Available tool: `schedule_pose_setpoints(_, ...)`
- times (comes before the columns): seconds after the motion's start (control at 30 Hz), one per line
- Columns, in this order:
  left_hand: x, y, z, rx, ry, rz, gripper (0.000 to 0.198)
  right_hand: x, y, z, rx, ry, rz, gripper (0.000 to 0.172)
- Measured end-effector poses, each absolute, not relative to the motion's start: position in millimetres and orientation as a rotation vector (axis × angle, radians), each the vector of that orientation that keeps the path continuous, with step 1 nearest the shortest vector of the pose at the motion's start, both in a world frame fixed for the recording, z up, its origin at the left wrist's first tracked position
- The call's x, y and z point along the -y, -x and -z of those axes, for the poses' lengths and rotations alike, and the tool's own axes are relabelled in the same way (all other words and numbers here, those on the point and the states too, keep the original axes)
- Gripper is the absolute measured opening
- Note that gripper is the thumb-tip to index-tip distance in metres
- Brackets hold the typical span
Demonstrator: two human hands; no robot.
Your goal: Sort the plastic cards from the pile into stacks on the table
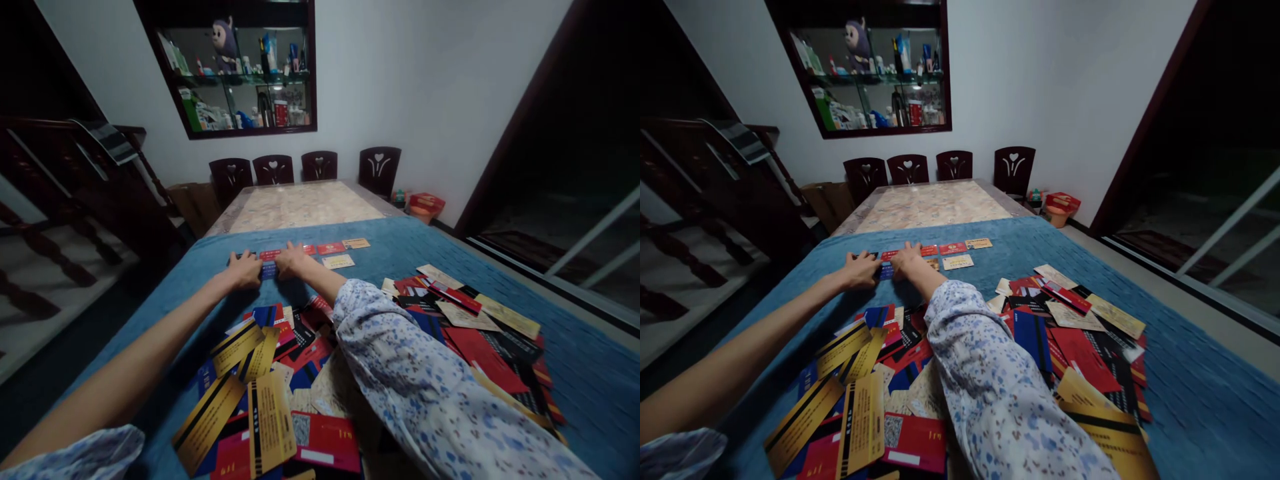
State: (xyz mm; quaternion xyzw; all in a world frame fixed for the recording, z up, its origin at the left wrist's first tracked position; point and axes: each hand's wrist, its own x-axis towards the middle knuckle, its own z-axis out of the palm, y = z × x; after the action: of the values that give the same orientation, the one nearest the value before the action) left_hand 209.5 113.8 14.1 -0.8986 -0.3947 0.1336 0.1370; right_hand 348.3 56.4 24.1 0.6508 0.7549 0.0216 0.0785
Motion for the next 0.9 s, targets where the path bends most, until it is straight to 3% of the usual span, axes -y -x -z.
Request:
schedule_pose_setpoints(0.57,-83,-211,-25,1.017,2.590,-0.237,0.048,-13,-387,-63,-2.295,-1.990,-0.224,0.032)
schedule_pose_setpoints(0.9,-58,-238,-29,0.896,2.662,-0.061,0.048,33,-451,-59,-2.223,-2.110,-0.235,0.030)
